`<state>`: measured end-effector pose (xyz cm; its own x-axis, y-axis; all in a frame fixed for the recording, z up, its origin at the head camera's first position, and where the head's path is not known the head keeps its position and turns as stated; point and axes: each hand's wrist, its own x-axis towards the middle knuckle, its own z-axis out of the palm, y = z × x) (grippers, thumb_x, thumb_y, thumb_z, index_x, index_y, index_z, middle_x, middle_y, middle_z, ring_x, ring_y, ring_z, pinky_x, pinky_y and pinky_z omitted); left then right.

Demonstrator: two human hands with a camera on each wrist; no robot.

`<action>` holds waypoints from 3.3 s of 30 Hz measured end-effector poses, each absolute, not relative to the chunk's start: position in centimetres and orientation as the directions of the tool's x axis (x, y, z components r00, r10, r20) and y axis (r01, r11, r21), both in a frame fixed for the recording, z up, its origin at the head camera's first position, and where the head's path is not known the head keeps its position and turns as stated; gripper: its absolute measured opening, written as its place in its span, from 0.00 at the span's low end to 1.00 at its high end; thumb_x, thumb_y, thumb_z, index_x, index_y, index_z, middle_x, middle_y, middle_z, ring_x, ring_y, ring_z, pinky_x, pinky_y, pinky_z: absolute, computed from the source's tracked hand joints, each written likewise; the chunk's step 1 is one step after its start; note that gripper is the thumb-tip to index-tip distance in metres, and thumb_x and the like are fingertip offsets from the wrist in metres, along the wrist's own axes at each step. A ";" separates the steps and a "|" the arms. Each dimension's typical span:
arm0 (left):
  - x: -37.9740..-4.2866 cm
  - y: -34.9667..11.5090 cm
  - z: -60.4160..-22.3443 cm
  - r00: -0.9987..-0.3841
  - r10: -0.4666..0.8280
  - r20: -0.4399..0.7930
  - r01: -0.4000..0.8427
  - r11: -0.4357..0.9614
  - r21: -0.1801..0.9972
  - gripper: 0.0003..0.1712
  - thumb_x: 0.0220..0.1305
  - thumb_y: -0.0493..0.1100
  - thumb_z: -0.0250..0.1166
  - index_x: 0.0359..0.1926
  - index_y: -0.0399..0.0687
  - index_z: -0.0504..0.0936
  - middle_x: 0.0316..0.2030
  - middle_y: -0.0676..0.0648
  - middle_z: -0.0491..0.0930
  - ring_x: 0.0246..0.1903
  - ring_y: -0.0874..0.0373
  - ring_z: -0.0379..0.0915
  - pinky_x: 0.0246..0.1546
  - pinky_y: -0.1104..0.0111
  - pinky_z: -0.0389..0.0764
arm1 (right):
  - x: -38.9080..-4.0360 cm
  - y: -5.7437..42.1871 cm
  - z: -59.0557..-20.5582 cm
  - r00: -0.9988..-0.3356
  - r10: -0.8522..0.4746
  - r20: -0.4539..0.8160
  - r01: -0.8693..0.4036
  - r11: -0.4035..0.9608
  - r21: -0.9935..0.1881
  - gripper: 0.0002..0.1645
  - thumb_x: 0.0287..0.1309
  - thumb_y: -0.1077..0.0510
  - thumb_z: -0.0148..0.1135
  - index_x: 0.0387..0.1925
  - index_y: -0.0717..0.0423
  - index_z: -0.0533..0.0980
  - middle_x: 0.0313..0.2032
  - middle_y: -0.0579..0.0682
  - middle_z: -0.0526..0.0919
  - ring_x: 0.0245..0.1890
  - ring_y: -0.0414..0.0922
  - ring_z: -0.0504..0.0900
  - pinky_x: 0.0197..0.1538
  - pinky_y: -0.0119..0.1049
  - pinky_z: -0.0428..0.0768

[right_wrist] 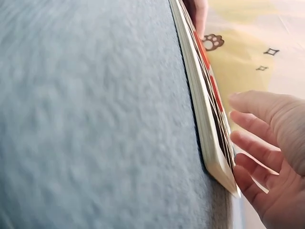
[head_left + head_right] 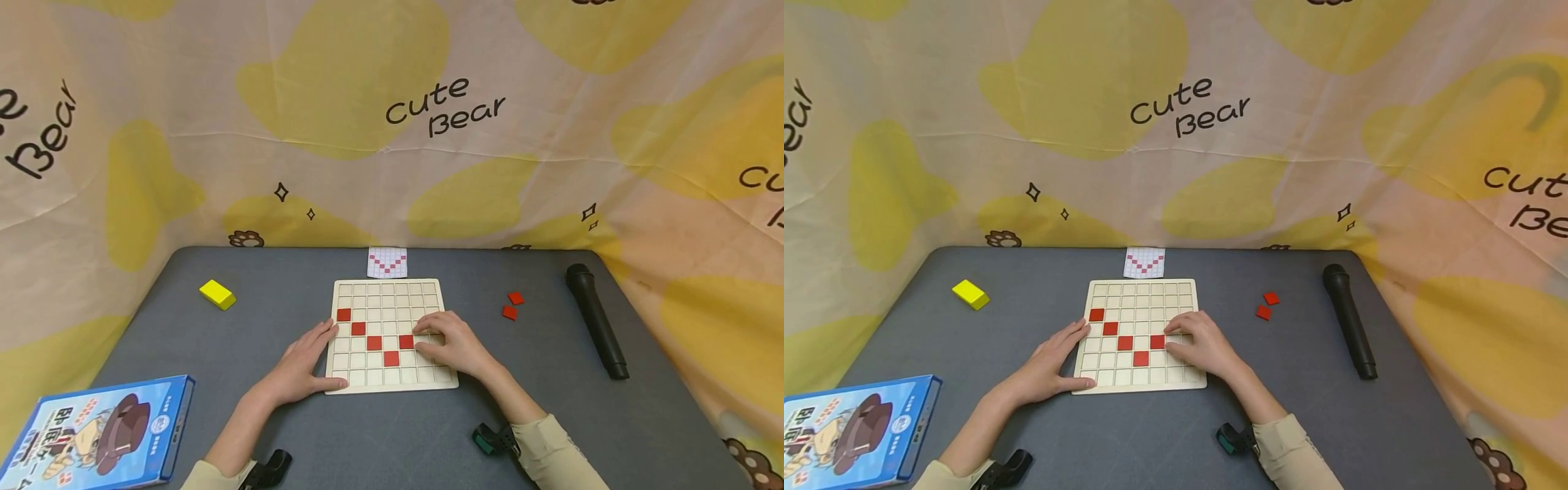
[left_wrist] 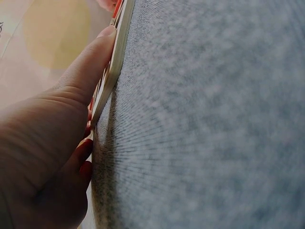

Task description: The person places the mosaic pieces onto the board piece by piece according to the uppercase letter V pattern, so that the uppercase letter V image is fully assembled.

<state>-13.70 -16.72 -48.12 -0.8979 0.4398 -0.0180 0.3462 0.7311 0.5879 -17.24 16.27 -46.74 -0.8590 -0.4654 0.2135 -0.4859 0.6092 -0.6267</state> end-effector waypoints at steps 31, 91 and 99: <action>-13.6 -16.6 -47.9 -0.899 0.437 -0.015 0.344 0.730 0.590 0.58 0.51 0.63 0.73 0.74 0.40 0.58 0.74 0.41 0.52 0.72 0.40 0.47 0.61 0.38 0.55 | -18.9 29.1 -46.8 -0.977 0.040 0.211 -0.104 0.771 -0.628 0.14 0.57 0.57 0.68 0.44 0.58 0.83 0.49 0.61 0.81 0.47 0.58 0.79 0.53 0.56 0.71; -13.8 -16.7 -48.0 -0.899 0.437 -0.030 0.336 0.732 0.593 0.59 0.51 0.68 0.71 0.74 0.42 0.57 0.74 0.42 0.51 0.72 0.41 0.46 0.62 0.38 0.54 | -19.4 17.1 -46.5 -0.946 -0.263 0.190 -0.322 0.684 -0.654 0.14 0.50 0.57 0.74 0.41 0.51 0.85 0.44 0.49 0.83 0.44 0.48 0.76 0.49 0.46 0.73; -13.7 -16.6 -47.9 -0.898 0.439 -0.022 0.341 0.729 0.593 0.59 0.51 0.67 0.71 0.74 0.41 0.57 0.74 0.42 0.51 0.72 0.41 0.46 0.62 0.39 0.55 | -19.2 16.2 -46.8 -0.934 -0.312 0.175 -0.348 0.684 -0.641 0.13 0.51 0.58 0.73 0.41 0.51 0.84 0.42 0.46 0.82 0.45 0.48 0.75 0.51 0.47 0.70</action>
<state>-13.70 -16.60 -47.87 -0.8985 0.4385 -0.0217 0.3415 0.7290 0.5933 -19.20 16.23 -46.76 -0.9341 -0.3116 0.1745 -0.3480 0.6840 -0.6412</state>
